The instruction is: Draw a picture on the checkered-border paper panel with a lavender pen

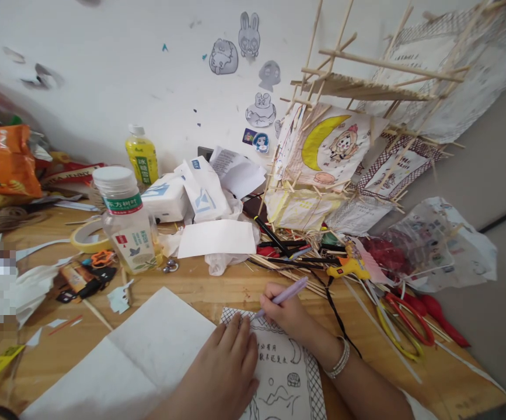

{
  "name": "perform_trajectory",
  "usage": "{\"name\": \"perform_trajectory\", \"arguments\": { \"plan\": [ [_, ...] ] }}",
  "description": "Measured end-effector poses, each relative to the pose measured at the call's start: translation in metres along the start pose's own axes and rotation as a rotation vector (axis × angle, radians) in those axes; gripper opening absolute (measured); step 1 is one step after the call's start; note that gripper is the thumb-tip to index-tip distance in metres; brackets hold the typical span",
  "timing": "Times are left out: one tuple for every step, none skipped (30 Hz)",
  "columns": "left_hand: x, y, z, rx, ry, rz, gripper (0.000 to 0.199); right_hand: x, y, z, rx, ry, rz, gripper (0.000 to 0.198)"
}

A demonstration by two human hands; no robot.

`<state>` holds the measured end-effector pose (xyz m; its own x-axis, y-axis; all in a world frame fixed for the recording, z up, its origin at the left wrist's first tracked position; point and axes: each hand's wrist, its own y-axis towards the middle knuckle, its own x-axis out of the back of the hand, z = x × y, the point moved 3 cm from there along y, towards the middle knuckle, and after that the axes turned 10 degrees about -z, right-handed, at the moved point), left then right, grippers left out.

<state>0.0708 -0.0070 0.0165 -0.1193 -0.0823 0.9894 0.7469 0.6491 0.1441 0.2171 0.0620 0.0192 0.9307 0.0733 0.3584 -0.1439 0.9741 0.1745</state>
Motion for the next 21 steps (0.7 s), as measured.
{"name": "perform_trajectory", "arguments": {
  "plan": [
    [0.0006, -0.0002, 0.0002, 0.006, -0.011, 0.002, 0.047, 0.0002, 0.0, -0.0007, -0.011, 0.001, 0.005, 0.025],
    [0.0013, -0.0004, 0.0004, 0.009, -0.024, 0.009, 0.046, 0.0003, -0.0001, -0.0012, -0.015, 0.0, 0.008, 0.025],
    [0.0021, -0.0005, 0.0006, 0.011, -0.034, 0.014, 0.045, 0.0004, -0.0001, -0.0016, -0.016, -0.001, 0.01, 0.025],
    [0.0031, -0.0005, 0.0008, 0.011, -0.038, 0.016, 0.044, 0.0004, 0.0, -0.0018, -0.014, -0.005, 0.009, 0.025],
    [0.0041, -0.0004, 0.0011, 0.017, -0.035, 0.019, 0.044, 0.0003, 0.0001, -0.0019, -0.012, -0.012, 0.007, 0.025],
    [0.005, -0.0003, 0.0011, 0.017, -0.03, 0.02, 0.044, 0.0002, 0.0002, -0.0018, -0.009, -0.018, 0.001, 0.026],
    [0.0057, -0.0001, 0.0011, 0.018, -0.026, 0.02, 0.044, 0.0, 0.0004, -0.0016, -0.009, -0.021, -0.004, 0.027],
    [0.0062, 0.0001, 0.0011, 0.02, -0.021, 0.019, 0.044, -0.0002, 0.0005, -0.0013, -0.012, -0.02, -0.007, 0.027],
    [0.0066, 0.0002, 0.001, 0.023, -0.015, 0.019, 0.044, -0.0003, 0.0006, -0.001, -0.016, -0.016, -0.009, 0.026],
    [0.0066, 0.0003, 0.0007, 0.023, -0.011, 0.024, 0.045, -0.0004, 0.0006, -0.0005, -0.017, -0.012, -0.01, 0.026],
    [0.0066, 0.0003, 0.0002, 0.021, -0.008, 0.03, 0.045, -0.0003, 0.0007, 0.0, -0.014, -0.012, -0.012, 0.026],
    [0.0067, 0.0002, -0.0003, 0.021, -0.005, 0.033, 0.045, -0.0001, 0.0009, 0.0005, -0.009, -0.014, -0.011, 0.025],
    [0.0069, 0.0, -0.0007, 0.021, -0.002, 0.035, 0.045, 0.0, 0.0011, 0.0008, -0.004, -0.016, -0.008, 0.026],
    [0.0071, -0.0002, -0.0012, 0.019, -0.001, 0.036, 0.045, 0.0002, 0.0014, 0.0009, 0.002, -0.018, -0.004, 0.026],
    [0.0075, -0.0006, -0.0015, 0.018, 0.0, 0.035, 0.045, 0.0003, 0.0016, 0.0008, 0.005, -0.016, -0.003, 0.026],
    [0.0078, -0.0009, -0.0017, 0.017, 0.002, 0.034, 0.045, 0.0005, 0.0018, 0.0004, 0.002, -0.01, -0.002, 0.026],
    [0.0081, -0.0012, -0.0018, 0.017, 0.003, 0.034, 0.045, 0.0006, 0.002, 0.0, -0.002, -0.003, -0.003, 0.026],
    [0.0083, -0.0014, -0.0017, 0.017, 0.004, 0.034, 0.045, 0.0008, 0.002, -0.0004, -0.007, 0.0, -0.006, 0.026],
    [0.0084, -0.0013, -0.0016, 0.016, 0.005, 0.035, 0.044, 0.0009, 0.0019, -0.0007, -0.009, -0.003, -0.01, 0.026],
    [0.0083, -0.0012, -0.0014, 0.017, 0.007, 0.033, 0.044, 0.0009, 0.0018, -0.0008, -0.01, -0.007, -0.011, 0.026],
    [0.0082, -0.0009, -0.0011, 0.02, 0.009, 0.029, 0.044, 0.0009, 0.0015, -0.0008, -0.01, -0.011, -0.009, 0.026]
  ]
}}
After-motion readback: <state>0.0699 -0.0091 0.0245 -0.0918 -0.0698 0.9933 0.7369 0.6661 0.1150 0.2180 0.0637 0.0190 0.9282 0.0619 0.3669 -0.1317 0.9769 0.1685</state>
